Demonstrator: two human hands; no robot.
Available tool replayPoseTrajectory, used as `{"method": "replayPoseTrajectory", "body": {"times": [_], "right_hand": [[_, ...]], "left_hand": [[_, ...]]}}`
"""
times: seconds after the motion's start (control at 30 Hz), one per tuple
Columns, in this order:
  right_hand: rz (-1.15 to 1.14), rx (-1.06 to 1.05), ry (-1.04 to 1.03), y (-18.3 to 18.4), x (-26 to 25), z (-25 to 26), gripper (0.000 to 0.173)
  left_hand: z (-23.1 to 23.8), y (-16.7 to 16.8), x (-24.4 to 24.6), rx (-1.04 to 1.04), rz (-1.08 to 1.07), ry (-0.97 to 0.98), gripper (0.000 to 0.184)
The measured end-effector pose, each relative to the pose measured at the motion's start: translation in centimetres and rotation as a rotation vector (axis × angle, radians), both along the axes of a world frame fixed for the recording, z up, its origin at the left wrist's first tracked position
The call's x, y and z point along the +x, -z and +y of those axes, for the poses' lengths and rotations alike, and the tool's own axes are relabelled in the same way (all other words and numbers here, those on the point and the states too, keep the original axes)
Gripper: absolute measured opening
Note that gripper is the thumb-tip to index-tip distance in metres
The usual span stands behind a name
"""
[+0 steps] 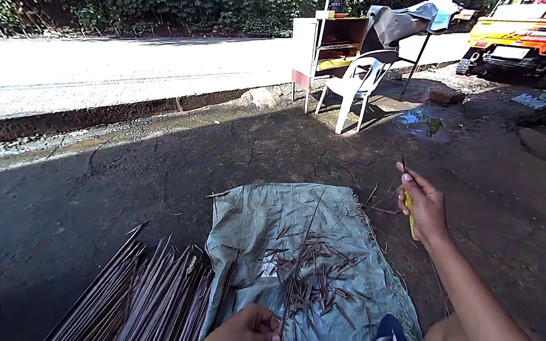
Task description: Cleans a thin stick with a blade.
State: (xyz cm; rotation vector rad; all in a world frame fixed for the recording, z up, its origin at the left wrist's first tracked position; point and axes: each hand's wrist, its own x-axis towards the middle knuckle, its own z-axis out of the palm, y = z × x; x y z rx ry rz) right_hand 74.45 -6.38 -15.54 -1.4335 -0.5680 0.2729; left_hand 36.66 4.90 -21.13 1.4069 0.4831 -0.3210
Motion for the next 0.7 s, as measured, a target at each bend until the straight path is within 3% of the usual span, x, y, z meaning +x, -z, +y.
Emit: {"method": "replayPoseTrajectory", "body": {"times": [0.2, 0.3, 0.5, 0.7], "right_hand": [[0.005, -0.550, -0.762, 2.9, -7.7, 1.7, 0.028], [-0.021, -0.632, -0.985, 5.0, -11.5, 2.0, 0.033], [-0.090, -0.639, -1.123, 5.0, -15.4, 1.9, 0.038], [-0.373, -0.721, -1.019, 4.4, -14.7, 2.2, 0.042]], "left_hand": [[-0.8, -0.5, 1.9, -0.018, -0.025, -0.509, 0.021], [-1.1, -0.3, 2.7, -0.067, -0.058, -0.610, 0.022], [-2.1, -0.2, 3.5, -0.147, -0.113, -0.671, 0.023], [-1.8, 0.0, 3.1, -0.156, -0.112, -0.639, 0.024]]}}
